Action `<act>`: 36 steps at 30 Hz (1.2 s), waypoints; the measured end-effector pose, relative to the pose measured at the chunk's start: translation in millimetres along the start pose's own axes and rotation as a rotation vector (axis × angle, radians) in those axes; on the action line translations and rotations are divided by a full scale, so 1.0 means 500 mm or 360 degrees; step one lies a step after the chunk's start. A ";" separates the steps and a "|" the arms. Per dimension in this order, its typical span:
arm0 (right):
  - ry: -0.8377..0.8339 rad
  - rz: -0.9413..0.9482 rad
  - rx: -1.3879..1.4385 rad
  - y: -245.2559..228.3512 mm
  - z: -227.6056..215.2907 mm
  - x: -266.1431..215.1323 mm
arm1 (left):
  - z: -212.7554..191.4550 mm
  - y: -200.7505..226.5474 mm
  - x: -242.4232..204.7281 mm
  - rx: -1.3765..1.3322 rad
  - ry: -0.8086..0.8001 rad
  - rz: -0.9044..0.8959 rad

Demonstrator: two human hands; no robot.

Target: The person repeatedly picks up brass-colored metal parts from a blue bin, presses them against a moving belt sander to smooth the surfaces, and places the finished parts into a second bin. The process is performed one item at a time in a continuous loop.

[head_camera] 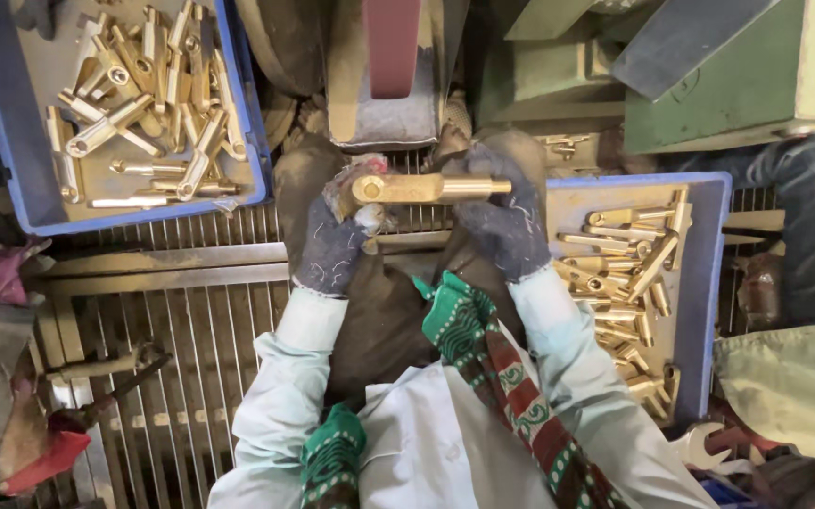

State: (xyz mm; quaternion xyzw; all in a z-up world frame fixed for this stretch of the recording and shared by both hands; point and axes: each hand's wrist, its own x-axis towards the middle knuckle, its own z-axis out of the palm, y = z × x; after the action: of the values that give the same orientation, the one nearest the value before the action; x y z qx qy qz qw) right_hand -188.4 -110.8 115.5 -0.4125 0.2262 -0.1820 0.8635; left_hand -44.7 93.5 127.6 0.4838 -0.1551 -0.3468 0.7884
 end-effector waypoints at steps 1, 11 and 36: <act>-0.0068 -0.0135 -0.0181 0.004 -0.003 0.022 | -0.011 0.002 0.013 0.0131 -0.0046 0.0021; 0.0039 0.0191 -0.0592 0.009 0.016 0.240 | -0.100 -0.114 0.193 0.0235 0.0428 -0.0510; -0.0540 -0.0847 -0.1757 -0.028 0.033 0.100 | -0.062 0.036 0.071 0.1058 -0.0009 0.0386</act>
State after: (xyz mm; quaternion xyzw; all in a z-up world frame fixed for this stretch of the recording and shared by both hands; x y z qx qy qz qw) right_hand -140.0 -133.9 123.9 -0.8621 0.0366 -0.1790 0.4726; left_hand 5.8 94.1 125.0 0.6911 -0.3179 -0.1826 0.6229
